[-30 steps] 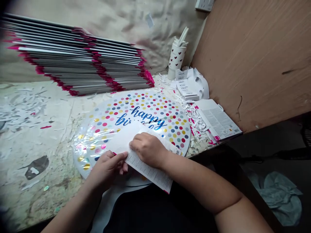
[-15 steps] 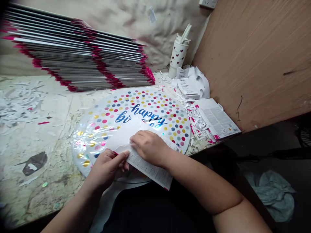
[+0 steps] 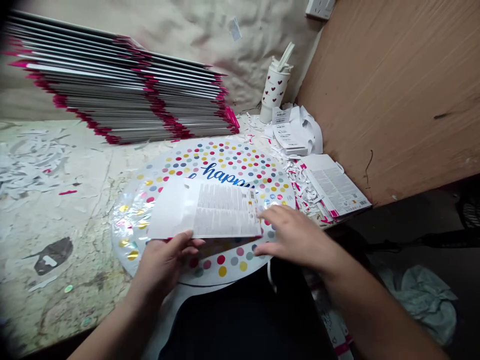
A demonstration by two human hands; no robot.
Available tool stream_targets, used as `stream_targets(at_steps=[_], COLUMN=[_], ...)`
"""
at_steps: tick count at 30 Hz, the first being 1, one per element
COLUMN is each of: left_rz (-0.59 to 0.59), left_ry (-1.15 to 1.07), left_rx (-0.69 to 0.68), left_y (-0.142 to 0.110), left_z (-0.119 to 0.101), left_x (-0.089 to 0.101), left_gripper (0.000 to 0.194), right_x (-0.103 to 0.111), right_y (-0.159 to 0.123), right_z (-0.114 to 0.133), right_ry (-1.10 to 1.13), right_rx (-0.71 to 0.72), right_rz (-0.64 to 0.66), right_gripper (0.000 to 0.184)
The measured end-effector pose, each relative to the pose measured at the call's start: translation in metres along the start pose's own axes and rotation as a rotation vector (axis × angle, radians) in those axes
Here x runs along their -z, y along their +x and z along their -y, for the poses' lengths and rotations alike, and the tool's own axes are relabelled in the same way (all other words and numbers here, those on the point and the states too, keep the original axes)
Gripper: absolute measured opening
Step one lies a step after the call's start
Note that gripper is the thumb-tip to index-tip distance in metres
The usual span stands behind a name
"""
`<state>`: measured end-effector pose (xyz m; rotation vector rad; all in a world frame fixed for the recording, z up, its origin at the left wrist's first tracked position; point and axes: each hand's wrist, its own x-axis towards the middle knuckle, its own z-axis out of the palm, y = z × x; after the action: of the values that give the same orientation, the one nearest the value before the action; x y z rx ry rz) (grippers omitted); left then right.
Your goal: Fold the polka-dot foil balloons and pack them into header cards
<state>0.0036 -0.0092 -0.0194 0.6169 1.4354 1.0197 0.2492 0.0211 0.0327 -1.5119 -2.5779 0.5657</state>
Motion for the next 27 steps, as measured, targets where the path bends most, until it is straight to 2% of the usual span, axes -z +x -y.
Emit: stream_targets(at_steps=[1, 2, 3, 4, 5, 8, 9, 10, 11, 13, 14, 15, 18, 20, 22, 24, 27], left_rz=[0.059, 0.137, 0.207, 0.221, 0.161, -0.294, -0.34, -0.275, -0.128, 0.167, 0.249, 0.284, 0.346, 0.37, 0.348, 0.311, 0.258], left_ry=[0.026, 0.082, 0.168, 0.266, 0.367, 0.645, 0.771, 0.924, 1.084, 1.309, 1.364, 1.389, 1.402, 1.354, 1.288, 1.253, 1.281], left_rx=[-0.014, -0.057, -0.143, -0.29, -0.49, -1.198, -1.363, -1.467, -1.516, -1.519, -1.508, -1.506, -1.473, -1.44, -1.327, -1.138, -0.936], left_y=[-0.005, -0.011, -0.015, -0.017, -0.018, -0.01, -0.005, -0.001, 0.003, 0.009, 0.01, 0.011, 0.008, 0.005, 0.004, 0.007, 0.016], left_z=[0.0, 0.0, -0.001, -0.003, -0.006, -0.018, -0.021, -0.022, -0.02, -0.009, 0.0, 0.009, 0.034, 0.038, 0.033, 0.022, 0.008], left_x=[-0.006, -0.01, -0.011, -0.008, -0.001, 0.031, 0.041, 0.05, 0.056, 0.061, 0.06, 0.058, 0.052, 0.049, 0.044, 0.037, 0.023], left_gripper=[0.025, 0.027, 0.028, 0.028, 0.03, 0.057, 0.061, 0.057, 0.049, 0.035, 0.035, 0.034, 0.032, 0.028, 0.02, 0.014, 0.015], right_x=[-0.012, -0.024, -0.034, -0.042, -0.047, -0.051, -0.051, -0.053, -0.056, -0.067, -0.074, -0.082, -0.099, -0.102, -0.097, -0.089, -0.08], right_y=[0.004, 0.01, 0.019, 0.027, 0.036, 0.052, 0.053, 0.053, 0.051, 0.041, 0.035, 0.028, 0.01, 0.005, 0.008, 0.019, 0.037], right_z=[0.011, 0.021, 0.03, 0.036, 0.039, 0.033, 0.029, 0.025, 0.022, 0.02, 0.02, 0.02, 0.022, 0.023, 0.024, 0.025, 0.024], right_ry=[-0.03, -0.044, -0.051, -0.044, -0.018, 0.141, 0.172, 0.175, 0.148, 0.047, -0.001, -0.035, -0.039, 0.037, 0.133, 0.194, 0.187], right_rx=[0.098, 0.214, 0.31, 0.381, 0.434, 0.597, 0.648, 0.68, 0.686, 0.658, 0.655, 0.666, 0.686, 0.613, 0.475, 0.315, 0.149], right_rz=[-0.119, -0.206, -0.276, -0.34, -0.399, -0.498, -0.487, -0.472, -0.457, -0.434, -0.432, -0.428, -0.407, -0.38, -0.319, -0.231, -0.113], right_gripper=[0.06, 0.064, 0.06, 0.052, 0.046, 0.035, 0.033, 0.033, 0.034, 0.037, 0.037, 0.036, 0.028, 0.022, 0.016, 0.017, 0.02])
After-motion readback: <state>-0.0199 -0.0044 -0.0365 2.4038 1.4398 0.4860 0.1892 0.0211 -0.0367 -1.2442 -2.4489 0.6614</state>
